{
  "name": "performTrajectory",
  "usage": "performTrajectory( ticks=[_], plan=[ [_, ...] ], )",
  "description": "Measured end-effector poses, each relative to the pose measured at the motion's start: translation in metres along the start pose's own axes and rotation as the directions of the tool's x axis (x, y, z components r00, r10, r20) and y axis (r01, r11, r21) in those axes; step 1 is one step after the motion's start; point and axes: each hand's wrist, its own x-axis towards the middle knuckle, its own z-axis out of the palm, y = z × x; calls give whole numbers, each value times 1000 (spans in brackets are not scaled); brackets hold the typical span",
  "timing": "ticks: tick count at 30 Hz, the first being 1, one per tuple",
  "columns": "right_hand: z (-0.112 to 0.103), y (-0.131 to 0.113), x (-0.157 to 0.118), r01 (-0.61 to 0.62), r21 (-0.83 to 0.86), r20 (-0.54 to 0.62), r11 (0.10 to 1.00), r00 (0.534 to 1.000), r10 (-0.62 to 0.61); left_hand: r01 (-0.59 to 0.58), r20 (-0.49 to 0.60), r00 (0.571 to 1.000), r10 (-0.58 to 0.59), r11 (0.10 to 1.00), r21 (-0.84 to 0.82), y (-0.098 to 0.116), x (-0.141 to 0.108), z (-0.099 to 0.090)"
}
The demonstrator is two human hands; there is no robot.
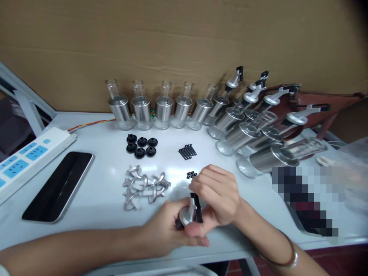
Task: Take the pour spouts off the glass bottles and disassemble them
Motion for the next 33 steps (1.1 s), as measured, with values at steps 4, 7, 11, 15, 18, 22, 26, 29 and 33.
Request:
performTrajectory(
  ticks=[4, 7, 11, 15, 18, 22, 26, 29, 33],
  plan=[
    [0, 0, 2, 3, -33, 52, 999, 999, -1, 42, 3, 999, -42, 998, 45, -1, -2, 1],
    [1, -3, 2, 57, -69, 42, 996, 998, -54, 35, 66, 997, -41, 995, 90, 5, -3, 2],
    [3, -6, -2, 90, -120, 47, 989, 995, -85, 81, 114, 989, -92, 992, 95, 7, -3, 3],
    [4, -6, -4, 96, -137, 41, 986, 995, -91, 86, 131, 986, -100, 991, 102, 5, -5, 3],
    [6, -7, -2, 64, -62, 18, 996, 998, -63, 103, 140, 982, -123, 984, 143, 4, -6, 2],
    [8, -16, 1, -196, 315, -80, 929, 969, 232, -177, 259, 960, 105, 946, 272, 3, -6, -2],
    [4, -18, 1, -300, 516, -105, 803, 907, 407, -262, 201, 958, 204, 908, 328, 4, -5, -4],
    [-2, 2, -3, -535, 335, -62, 776, 809, 584, -152, 161, 982, 100, 924, 350, 8, -5, -2],
    [-10, 43, -12, -769, 92, -71, 632, 628, 775, -35, 80, 997, 8, 939, 343, 13, -3, 0]
  ],
)
